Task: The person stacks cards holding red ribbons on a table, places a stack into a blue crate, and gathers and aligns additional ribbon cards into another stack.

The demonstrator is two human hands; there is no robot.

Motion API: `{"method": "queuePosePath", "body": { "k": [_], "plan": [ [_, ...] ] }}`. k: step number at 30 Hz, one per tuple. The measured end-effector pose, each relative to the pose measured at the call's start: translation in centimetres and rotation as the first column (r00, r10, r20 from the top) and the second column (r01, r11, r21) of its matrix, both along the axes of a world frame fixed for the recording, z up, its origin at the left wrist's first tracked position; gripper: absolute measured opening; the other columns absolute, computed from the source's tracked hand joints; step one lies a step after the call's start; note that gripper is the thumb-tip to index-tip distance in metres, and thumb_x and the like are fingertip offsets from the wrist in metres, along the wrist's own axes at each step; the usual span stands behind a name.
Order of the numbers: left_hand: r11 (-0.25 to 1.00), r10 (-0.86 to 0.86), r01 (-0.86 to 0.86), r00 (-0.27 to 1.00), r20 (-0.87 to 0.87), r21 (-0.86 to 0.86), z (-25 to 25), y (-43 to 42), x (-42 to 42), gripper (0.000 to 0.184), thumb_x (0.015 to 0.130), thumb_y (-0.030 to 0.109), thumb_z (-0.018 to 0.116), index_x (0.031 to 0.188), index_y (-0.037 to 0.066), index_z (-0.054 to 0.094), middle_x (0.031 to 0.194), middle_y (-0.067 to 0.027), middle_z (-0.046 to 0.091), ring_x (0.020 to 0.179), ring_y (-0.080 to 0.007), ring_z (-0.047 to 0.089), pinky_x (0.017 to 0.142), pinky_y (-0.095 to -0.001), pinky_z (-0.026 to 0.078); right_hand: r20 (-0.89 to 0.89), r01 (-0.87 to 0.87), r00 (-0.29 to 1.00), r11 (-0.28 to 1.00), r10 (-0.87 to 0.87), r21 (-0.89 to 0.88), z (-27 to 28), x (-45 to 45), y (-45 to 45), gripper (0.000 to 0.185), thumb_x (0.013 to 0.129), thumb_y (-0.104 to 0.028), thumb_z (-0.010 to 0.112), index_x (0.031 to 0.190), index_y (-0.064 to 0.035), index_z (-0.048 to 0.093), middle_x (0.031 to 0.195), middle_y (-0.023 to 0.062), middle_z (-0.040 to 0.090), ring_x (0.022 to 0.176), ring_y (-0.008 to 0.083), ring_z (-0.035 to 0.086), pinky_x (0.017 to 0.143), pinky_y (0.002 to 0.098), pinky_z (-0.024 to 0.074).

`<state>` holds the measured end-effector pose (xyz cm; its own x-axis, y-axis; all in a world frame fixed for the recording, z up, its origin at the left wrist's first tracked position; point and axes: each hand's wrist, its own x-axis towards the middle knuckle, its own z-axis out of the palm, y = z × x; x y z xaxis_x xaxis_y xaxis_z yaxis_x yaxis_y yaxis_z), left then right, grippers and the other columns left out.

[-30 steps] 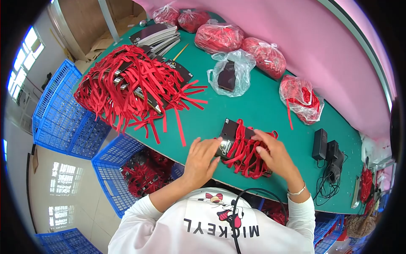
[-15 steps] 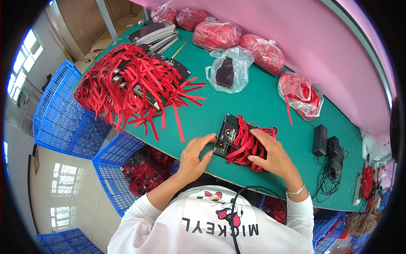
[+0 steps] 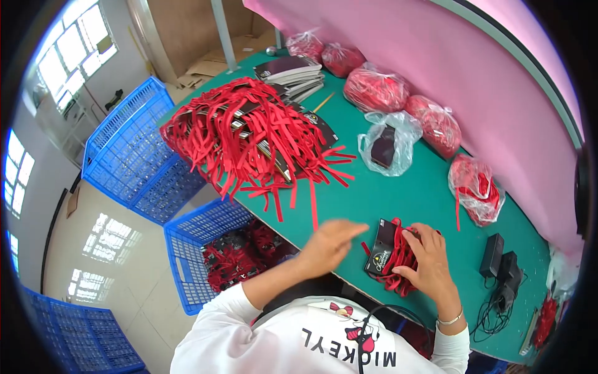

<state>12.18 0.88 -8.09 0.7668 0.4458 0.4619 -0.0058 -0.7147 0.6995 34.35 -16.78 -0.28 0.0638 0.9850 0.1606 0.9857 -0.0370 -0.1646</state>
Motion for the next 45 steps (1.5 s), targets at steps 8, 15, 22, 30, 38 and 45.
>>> {"method": "queuePosePath", "body": {
  "k": [8,15,22,30,38,45],
  "plan": [
    [0.42,0.826,-0.704,0.558,0.079,0.573,9.7,24.8,-8.8,0.09,0.069,0.035,0.087,0.147,0.015,0.045,0.151,-0.0227,0.039,0.14,-0.0421,0.037,0.112,-0.0504,0.036,-0.188,-0.018,0.982,1.0,0.017,-0.002,-1.8,0.4,1.1,0.074,0.076,-0.032,0.082,0.137,-0.002,0.052,0.143,0.0227,0.046,0.129,0.0408,0.046,0.107,0.049,0.0371],
    [0.709,0.6,-0.31,0.737,-0.311,0.633,7.6,27.9,-10.6,0.071,0.079,0.018,0.073,0.146,0.014,0.049,0.153,-0.0301,0.034,0.138,-0.0469,0.04,0.113,-0.0479,0.039,-0.251,-0.018,0.968,0.999,0.006,-0.043,-2.6,0.9,1.1,0.072,0.081,-0.032,0.079,0.139,-0.0006,0.051,0.141,0.0218,0.048,0.129,0.0388,0.047,0.108,0.0486,0.0365],
    [0.491,0.687,-0.253,0.701,-0.192,0.834,6.4,28.5,-11.5,0.062,0.083,0.0,0.058,0.144,0.01,0.05,0.149,-0.0234,0.045,0.133,-0.0407,0.049,0.106,-0.0454,0.047,-0.242,-0.032,0.97,0.997,0.014,-0.071,-2.6,1.1,1.5,0.072,0.082,-0.033,0.078,0.14,-0.0009,0.05,0.141,0.0211,0.049,0.128,0.0384,0.048,0.107,0.0487,0.0368],
    [0.316,0.497,-0.4,0.842,0.209,0.86,8.4,18.9,-9.8,0.039,0.088,0.004,0.058,0.126,0.0,0.062,0.133,-0.0212,0.06,0.125,-0.0409,0.058,0.102,-0.0468,0.049,-0.307,-0.022,0.952,0.999,0.007,-0.045,-1.6,2.1,1.5,0.068,0.082,-0.03,0.077,0.139,-0.0005,0.051,0.141,0.0223,0.05,0.13,0.0395,0.047,0.109,0.0485,0.0374],
    [0.487,0.18,-0.191,0.977,0.116,0.852,3.0,9.5,-6.5,0.03,0.091,0.009,0.059,0.119,0.008,0.071,0.132,-0.0134,0.064,0.13,-0.0342,0.057,0.11,-0.0471,0.042,-0.999,0.205,-0.037,0.979,0.017,0.009,-3.4,4.4,11.7,0.066,0.096,-0.029,0.068,0.144,0.0065,0.041,0.141,0.0207,0.052,0.125,0.0261,0.056,0.104,0.0387,0.0465],
    [0.535,0.247,-0.125,0.969,-0.013,0.835,1.9,9.6,-7.1,0.037,0.086,0.011,0.06,0.12,0.018,0.071,0.141,-0.0083,0.058,0.137,-0.0302,0.049,0.115,-0.0517,0.033,-0.974,-0.028,-0.018,0.974,-0.225,-0.224,-4.8,4.4,18.2,0.055,0.091,-0.023,0.074,0.137,-0.0004,0.054,0.12,0.0076,0.068,0.106,0.0173,0.065,0.098,0.035,0.0475]
  ]
}}
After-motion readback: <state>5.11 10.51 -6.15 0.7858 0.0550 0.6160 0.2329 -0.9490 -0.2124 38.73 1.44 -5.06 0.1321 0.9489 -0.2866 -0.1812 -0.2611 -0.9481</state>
